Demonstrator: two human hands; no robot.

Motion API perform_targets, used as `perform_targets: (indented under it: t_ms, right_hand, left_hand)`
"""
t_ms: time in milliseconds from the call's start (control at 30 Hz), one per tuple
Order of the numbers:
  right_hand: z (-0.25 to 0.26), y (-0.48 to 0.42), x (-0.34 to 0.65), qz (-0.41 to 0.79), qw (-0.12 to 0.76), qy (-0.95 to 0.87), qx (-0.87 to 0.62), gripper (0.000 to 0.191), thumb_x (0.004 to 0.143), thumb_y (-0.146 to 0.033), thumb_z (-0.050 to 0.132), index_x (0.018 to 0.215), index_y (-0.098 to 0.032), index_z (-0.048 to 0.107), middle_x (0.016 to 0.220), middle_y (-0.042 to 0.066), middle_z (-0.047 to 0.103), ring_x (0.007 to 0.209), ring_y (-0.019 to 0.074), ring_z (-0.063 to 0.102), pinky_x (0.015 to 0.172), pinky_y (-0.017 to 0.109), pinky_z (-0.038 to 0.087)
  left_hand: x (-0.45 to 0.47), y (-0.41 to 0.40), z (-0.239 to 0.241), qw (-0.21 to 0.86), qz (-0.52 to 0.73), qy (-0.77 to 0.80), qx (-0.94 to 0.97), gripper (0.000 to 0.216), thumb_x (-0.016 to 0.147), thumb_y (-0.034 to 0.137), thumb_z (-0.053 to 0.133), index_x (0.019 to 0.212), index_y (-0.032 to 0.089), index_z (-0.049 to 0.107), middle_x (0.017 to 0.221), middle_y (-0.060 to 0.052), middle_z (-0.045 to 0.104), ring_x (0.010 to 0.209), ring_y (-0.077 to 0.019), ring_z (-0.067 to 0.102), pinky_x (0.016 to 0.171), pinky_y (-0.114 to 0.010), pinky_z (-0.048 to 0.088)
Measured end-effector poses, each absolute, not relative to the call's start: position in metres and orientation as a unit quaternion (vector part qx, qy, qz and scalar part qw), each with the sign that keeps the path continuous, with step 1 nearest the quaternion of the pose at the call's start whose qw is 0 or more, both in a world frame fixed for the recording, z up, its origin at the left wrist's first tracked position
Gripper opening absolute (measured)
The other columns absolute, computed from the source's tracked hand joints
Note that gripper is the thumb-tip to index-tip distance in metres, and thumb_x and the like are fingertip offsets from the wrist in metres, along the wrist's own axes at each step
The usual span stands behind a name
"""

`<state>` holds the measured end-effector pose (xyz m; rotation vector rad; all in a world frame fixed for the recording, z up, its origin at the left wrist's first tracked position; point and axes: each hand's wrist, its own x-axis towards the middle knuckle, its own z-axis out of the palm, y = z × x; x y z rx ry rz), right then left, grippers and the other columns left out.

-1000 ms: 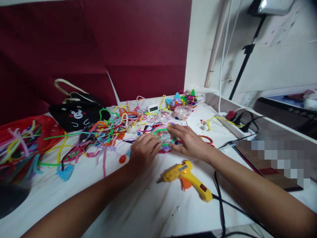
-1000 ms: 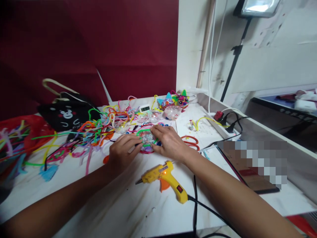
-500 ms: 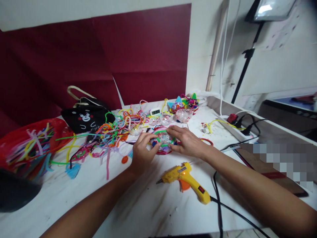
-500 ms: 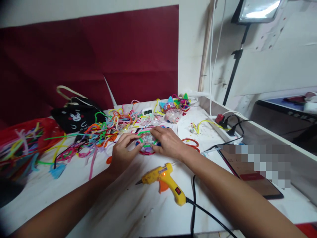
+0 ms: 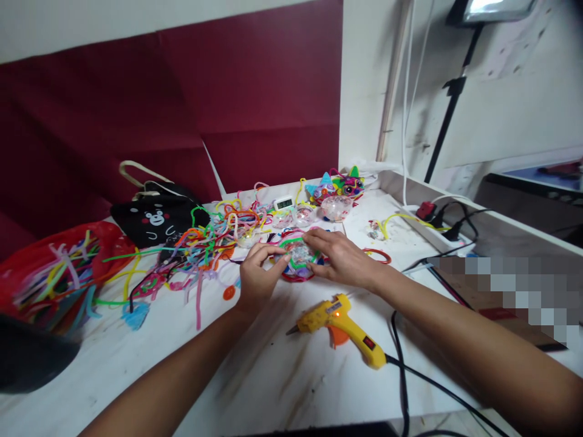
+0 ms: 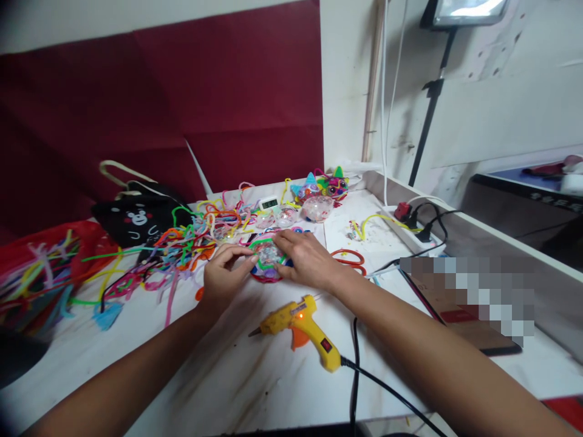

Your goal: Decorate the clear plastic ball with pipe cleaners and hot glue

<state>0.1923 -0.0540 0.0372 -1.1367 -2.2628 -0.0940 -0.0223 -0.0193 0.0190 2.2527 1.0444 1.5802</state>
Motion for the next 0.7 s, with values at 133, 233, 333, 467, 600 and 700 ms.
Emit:
perform_targets:
  t_ms: [133, 233, 333, 467, 600, 700]
  right_hand:
    - [0.038, -0.054, 0.191, -0.028, 0.3, -0.852, -0.427, 0.053, 0.087, -0.032, 0.061, 0.135, -0.01, 0.052, 0.134, 0.02, 0.057, 0.118, 0.0323, 0.058, 0.096, 0.048, 0.048]
    - [0.038, -0.054, 0.191, -0.025, 0.302, -0.851, -0.428, 0.055, 0.087, -0.031, 0.062, 0.135, -0.009, 0.052, 0.134, 0.021, 0.056, 0.119, 0.033, 0.057, 0.097, 0.049, 0.048]
    - [0.037, -0.054, 0.19, -0.028, 0.306, -0.851, -0.426, 0.055, 0.086, -0.032, 0.063, 0.135, -0.01, 0.052, 0.135, 0.021, 0.056, 0.121, 0.0333, 0.056, 0.098, 0.05, 0.048]
    - [0.037, -0.054, 0.189, -0.027, 0.305, -0.853, -0.423, 0.055, 0.087, -0.031, 0.061, 0.135, -0.007, 0.052, 0.133, 0.021, 0.057, 0.121, 0.0331, 0.056, 0.098, 0.049, 0.048]
    - [0.037, -0.053, 0.187, -0.031, 0.306, -0.851, -0.425, 0.054, 0.087, -0.031, 0.061, 0.135, -0.007, 0.052, 0.134, 0.02, 0.057, 0.122, 0.0327, 0.055, 0.1, 0.049, 0.047]
    - [0.036, -0.052, 0.186, -0.031, 0.306, -0.85, -0.428, 0.054, 0.087, -0.031, 0.061, 0.135, -0.01, 0.052, 0.133, 0.02, 0.057, 0.123, 0.0314, 0.055, 0.101, 0.048, 0.047]
  left_hand:
    - [-0.023, -0.009, 0.012, 0.202, 0.553, 0.359, 0.724, 0.024, 0.074, 0.027, 0.073, 0.096, 0.017, 0.068, 0.106, -0.007, 0.062, 0.097, -0.0178, 0.064, 0.084, -0.03, 0.056]
    - [-0.025, -0.006, 0.011, 0.254, 0.527, 0.372, 0.721, 0.036, 0.075, 0.028, 0.071, 0.109, 0.018, 0.067, 0.119, -0.01, 0.062, 0.109, -0.0206, 0.063, 0.09, -0.032, 0.055]
    - [-0.028, -0.006, 0.014, 0.234, 0.494, 0.382, 0.745, 0.037, 0.078, 0.03, 0.069, 0.114, 0.02, 0.069, 0.124, -0.01, 0.063, 0.119, -0.0234, 0.059, 0.1, -0.036, 0.05]
    - [-0.029, -0.009, 0.016, 0.239, 0.48, 0.395, 0.746, 0.039, 0.079, 0.032, 0.067, 0.116, 0.019, 0.07, 0.128, -0.01, 0.064, 0.124, -0.0254, 0.057, 0.107, -0.039, 0.044]
    - [-0.025, -0.013, 0.015, 0.339, 0.485, 0.397, 0.702, 0.047, 0.078, 0.032, 0.066, 0.122, 0.016, 0.066, 0.133, -0.011, 0.06, 0.126, -0.0266, 0.055, 0.107, -0.038, 0.043]
    - [-0.02, -0.016, 0.015, 0.442, 0.489, 0.383, 0.648, 0.053, 0.076, 0.033, 0.067, 0.127, 0.017, 0.062, 0.132, -0.01, 0.061, 0.123, -0.0273, 0.056, 0.105, -0.038, 0.044]
